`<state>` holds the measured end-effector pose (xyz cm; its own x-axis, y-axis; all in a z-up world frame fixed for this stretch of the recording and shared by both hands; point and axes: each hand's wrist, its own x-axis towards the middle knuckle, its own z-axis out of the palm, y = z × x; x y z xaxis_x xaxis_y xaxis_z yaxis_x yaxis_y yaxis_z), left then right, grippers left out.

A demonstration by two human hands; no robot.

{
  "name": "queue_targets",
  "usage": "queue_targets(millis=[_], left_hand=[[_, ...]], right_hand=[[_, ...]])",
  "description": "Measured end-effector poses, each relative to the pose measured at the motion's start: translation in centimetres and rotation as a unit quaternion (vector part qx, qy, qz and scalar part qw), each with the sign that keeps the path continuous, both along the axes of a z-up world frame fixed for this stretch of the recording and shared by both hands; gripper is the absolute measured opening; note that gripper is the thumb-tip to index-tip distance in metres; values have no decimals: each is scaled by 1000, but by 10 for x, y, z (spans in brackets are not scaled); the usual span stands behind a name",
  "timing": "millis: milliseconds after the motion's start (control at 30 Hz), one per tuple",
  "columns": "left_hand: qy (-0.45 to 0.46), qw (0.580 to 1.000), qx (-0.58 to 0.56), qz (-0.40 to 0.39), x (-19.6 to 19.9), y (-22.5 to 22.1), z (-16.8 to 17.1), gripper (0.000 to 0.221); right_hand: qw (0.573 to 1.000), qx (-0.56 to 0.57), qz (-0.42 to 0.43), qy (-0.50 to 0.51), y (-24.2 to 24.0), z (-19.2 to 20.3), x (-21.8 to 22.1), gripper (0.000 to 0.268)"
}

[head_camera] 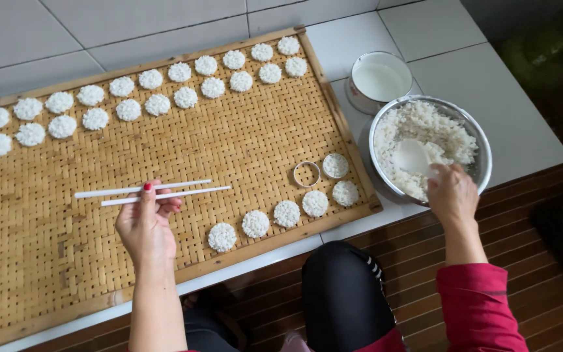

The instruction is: Molding and arranging small rice cakes on a bamboo tray using a mold and spoon.

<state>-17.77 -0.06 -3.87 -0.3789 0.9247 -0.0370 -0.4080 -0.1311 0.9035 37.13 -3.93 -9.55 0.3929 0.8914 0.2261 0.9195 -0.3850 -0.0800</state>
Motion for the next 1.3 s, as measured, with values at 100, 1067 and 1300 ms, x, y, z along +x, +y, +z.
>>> queue_targets(millis=[100, 1067, 1300], left_hand=[[-14, 1000, 18, 2, -2, -1, -7, 16], [34, 999, 32, 21, -4, 3, -18, 16], [36, 999, 27, 16, 0, 5, -18, 15]], right_hand=[[977, -10, -58, -206, 0, 6, 22, 33], [949, 116, 60, -289, 16, -41, 53, 35], [997, -41, -41, -48, 36, -70, 57, 36]])
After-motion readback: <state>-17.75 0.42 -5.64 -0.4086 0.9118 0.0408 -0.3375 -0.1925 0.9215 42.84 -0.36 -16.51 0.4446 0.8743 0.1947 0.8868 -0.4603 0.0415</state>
